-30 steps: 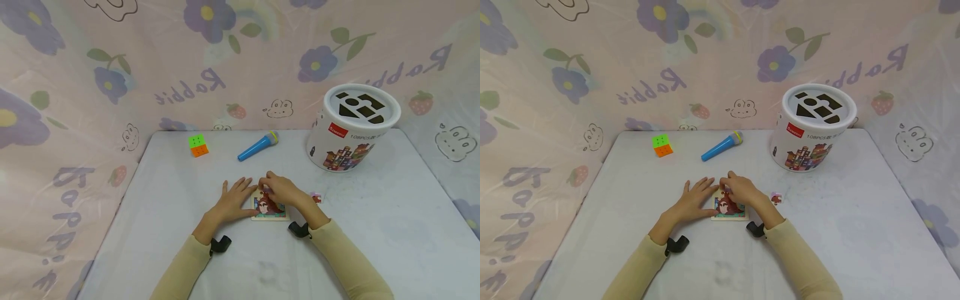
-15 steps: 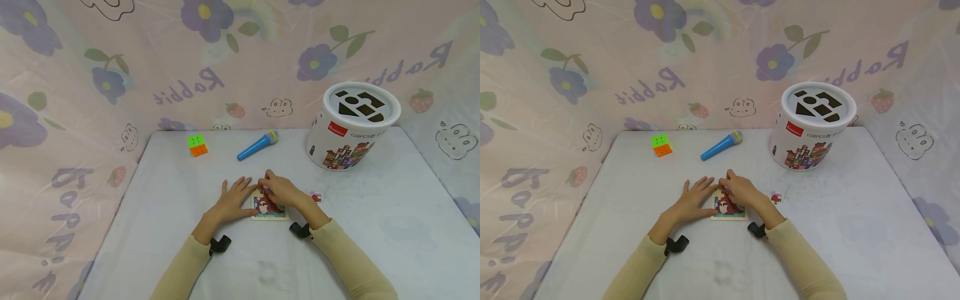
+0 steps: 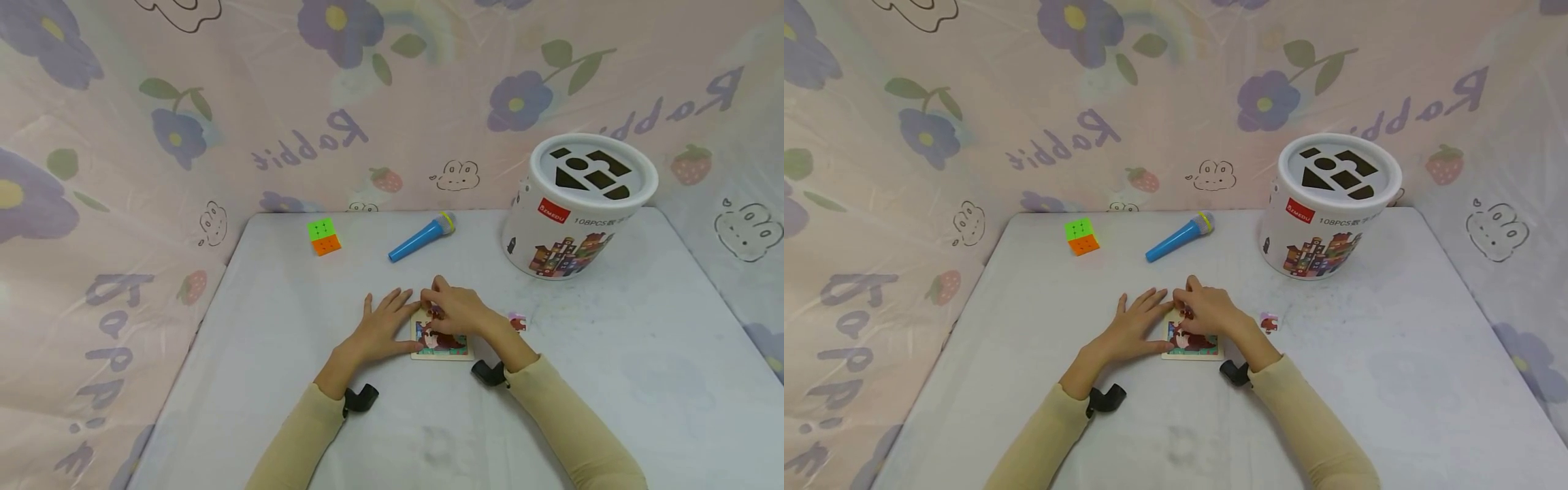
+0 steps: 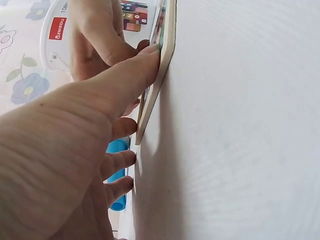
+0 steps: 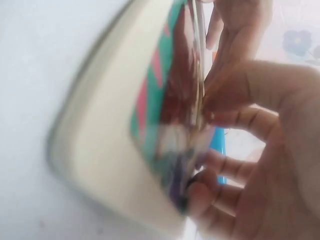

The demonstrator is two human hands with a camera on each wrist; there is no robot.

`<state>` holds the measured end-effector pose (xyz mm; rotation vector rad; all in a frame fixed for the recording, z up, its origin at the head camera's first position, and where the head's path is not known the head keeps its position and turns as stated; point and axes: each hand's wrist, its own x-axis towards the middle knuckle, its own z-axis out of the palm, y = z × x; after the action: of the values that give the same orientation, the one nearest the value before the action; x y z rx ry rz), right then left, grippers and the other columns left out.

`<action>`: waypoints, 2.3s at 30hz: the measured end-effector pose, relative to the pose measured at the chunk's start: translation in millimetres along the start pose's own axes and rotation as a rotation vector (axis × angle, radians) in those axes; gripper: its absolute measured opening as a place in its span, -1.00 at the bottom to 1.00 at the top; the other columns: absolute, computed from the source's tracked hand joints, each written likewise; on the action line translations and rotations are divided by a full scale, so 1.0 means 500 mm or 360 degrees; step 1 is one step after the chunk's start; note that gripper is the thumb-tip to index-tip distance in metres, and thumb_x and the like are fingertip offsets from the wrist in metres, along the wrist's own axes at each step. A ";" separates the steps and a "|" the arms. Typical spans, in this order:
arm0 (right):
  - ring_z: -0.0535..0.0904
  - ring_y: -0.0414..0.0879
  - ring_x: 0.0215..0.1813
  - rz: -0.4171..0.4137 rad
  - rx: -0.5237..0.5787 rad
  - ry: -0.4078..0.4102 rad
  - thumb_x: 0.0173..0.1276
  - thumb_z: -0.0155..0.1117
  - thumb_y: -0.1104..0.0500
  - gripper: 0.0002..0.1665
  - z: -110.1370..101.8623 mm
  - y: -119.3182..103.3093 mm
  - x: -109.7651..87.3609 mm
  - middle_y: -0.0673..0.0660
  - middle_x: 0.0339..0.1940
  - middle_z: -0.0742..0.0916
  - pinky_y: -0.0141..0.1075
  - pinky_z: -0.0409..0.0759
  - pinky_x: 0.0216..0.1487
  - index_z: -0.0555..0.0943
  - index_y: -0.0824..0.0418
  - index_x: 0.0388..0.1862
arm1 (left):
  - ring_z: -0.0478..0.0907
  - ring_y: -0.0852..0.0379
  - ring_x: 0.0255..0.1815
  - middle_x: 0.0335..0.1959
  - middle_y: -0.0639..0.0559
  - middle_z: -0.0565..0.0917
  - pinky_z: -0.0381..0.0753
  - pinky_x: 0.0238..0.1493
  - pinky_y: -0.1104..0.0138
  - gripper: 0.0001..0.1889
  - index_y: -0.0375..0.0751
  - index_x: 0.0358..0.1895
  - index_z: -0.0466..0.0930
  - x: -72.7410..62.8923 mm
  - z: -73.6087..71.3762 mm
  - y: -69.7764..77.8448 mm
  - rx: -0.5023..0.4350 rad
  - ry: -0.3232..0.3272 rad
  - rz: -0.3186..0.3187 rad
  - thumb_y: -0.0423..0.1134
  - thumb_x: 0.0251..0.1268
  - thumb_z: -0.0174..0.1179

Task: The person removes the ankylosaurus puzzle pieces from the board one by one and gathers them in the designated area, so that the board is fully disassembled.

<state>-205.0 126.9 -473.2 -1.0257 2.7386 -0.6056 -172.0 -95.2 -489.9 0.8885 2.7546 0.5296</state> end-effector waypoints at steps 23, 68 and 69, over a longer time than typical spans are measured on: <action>0.38 -0.17 -0.42 0.0023 0.0124 -0.0036 0.08 0.47 0.11 -0.66 -0.002 0.009 -0.004 0.01 -0.30 0.44 -0.31 0.29 -0.47 0.55 0.04 -0.19 | -0.14 -0.09 0.62 0.61 -0.04 0.06 -0.30 0.37 -0.41 -0.13 0.06 0.56 0.19 0.001 0.006 -0.002 0.0000 0.0012 -0.0005 0.33 0.25 0.21; 0.52 -0.13 -0.50 0.0539 0.0852 0.0228 0.39 0.24 0.40 -0.82 -0.111 0.212 -0.325 0.16 -0.38 0.63 -0.32 0.58 -0.47 0.57 0.49 -0.08 | -0.14 -0.10 0.62 0.62 -0.06 0.04 -0.30 0.39 -0.38 -0.13 -0.02 0.55 0.20 -0.004 -0.004 0.004 -0.0008 -0.0002 0.0003 0.28 0.26 0.24; 0.53 -0.12 -0.51 0.0549 0.0848 0.0231 0.39 0.25 0.40 -0.83 -0.110 0.213 -0.326 0.16 -0.38 0.64 -0.32 0.59 -0.47 0.58 0.48 -0.09 | -0.13 -0.10 0.62 0.62 -0.07 0.05 -0.29 0.39 -0.38 -0.13 -0.03 0.55 0.21 -0.004 -0.004 0.004 -0.0012 0.0002 0.0007 0.28 0.26 0.24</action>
<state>-160.9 324.0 -467.9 -0.3915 2.5450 -1.2828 -170.1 -95.3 -487.3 0.8933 2.7504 0.5417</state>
